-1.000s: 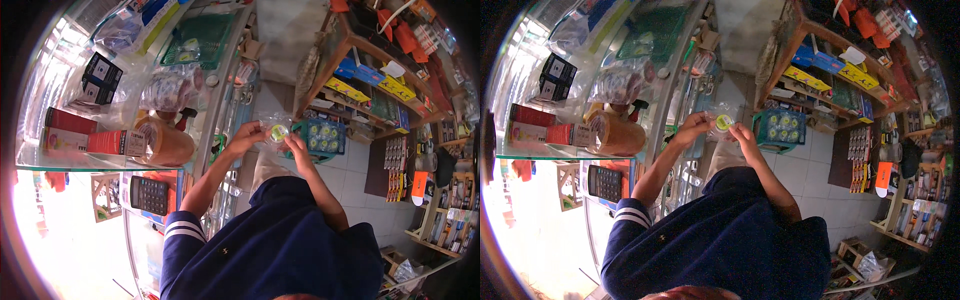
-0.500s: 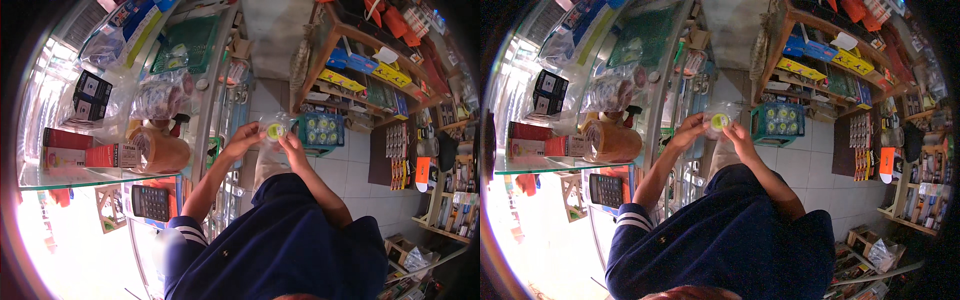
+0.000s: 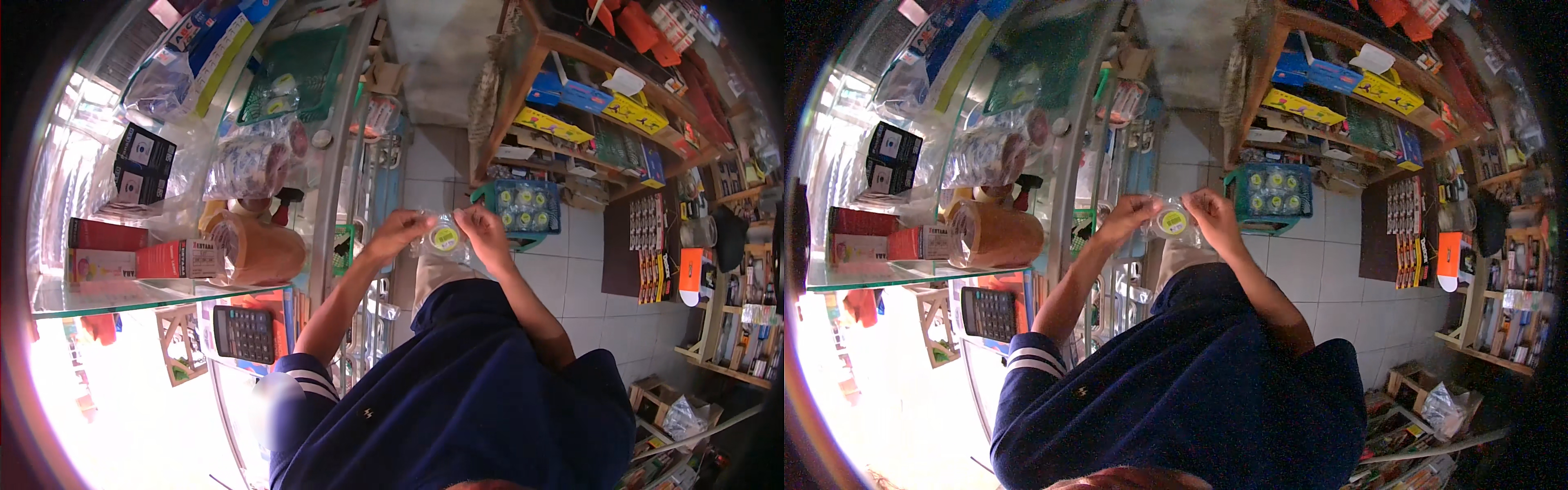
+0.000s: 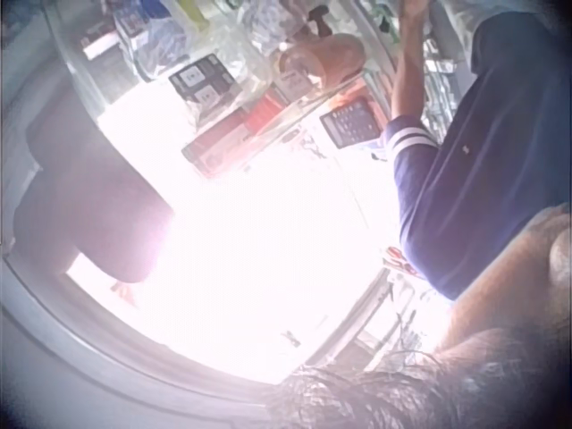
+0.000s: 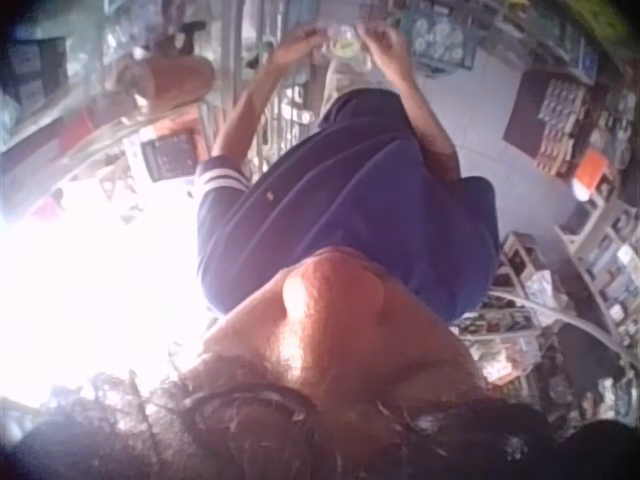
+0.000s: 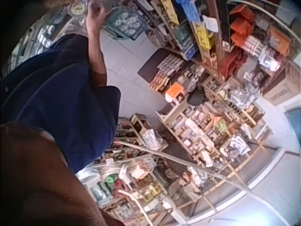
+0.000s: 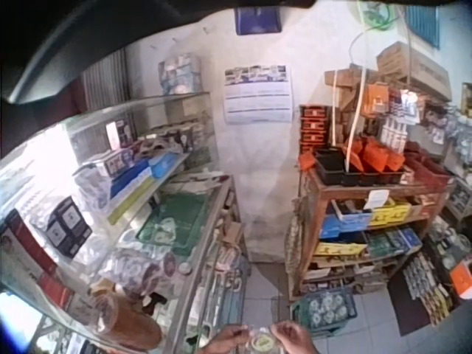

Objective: The person picks up a white tube and places it on a shelf, then picks up a plastic bag containing a small round object and places it on a glass counter top.

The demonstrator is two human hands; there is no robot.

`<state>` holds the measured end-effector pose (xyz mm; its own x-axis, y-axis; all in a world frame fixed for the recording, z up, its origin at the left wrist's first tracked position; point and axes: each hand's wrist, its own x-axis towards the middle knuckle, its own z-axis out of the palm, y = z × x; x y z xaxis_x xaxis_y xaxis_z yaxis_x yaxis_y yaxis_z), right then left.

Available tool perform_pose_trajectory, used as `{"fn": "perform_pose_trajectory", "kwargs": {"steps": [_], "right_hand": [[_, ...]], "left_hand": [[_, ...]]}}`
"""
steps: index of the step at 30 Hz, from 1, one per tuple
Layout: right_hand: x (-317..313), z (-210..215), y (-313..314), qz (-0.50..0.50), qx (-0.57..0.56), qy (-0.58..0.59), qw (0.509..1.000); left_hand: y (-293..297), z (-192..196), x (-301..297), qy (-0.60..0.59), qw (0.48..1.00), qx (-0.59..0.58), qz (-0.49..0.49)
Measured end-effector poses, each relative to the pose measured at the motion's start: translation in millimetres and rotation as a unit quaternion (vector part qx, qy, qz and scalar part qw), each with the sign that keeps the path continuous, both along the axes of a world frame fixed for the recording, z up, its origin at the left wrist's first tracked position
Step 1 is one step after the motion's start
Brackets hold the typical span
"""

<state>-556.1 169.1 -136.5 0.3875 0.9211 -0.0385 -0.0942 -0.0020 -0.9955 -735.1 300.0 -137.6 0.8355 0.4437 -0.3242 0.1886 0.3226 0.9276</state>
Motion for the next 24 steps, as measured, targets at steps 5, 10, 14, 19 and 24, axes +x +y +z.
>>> {"fn": "perform_pose_trajectory", "kwargs": {"steps": [5, 10, 14, 19, 24], "right_hand": [[1, -14, -2, -0.058, 0.03, -0.015, 0.998], [0, -20, -1, -0.076, 0.006, 0.007, 0.997], [-7, -11, 4, -0.111, 0.009, 0.079, 0.991], [-5, -14, 2, -0.122, -0.007, 0.124, 0.985], [-7, -14, 4, -0.136, -0.026, 0.11, 0.984]], "left_hand": [[-13, 11, 10, -0.008, 0.997, 0.011, 0.07], [-10, 3, 11, 0.015, 0.993, 0.062, 0.098], [-8, -19, 10, -0.003, 0.988, 0.073, 0.135], [-12, -10, 15, -0.024, 0.986, 0.054, 0.157], [-8, -2, 14, 0.004, 0.99, 0.023, 0.138]]}}
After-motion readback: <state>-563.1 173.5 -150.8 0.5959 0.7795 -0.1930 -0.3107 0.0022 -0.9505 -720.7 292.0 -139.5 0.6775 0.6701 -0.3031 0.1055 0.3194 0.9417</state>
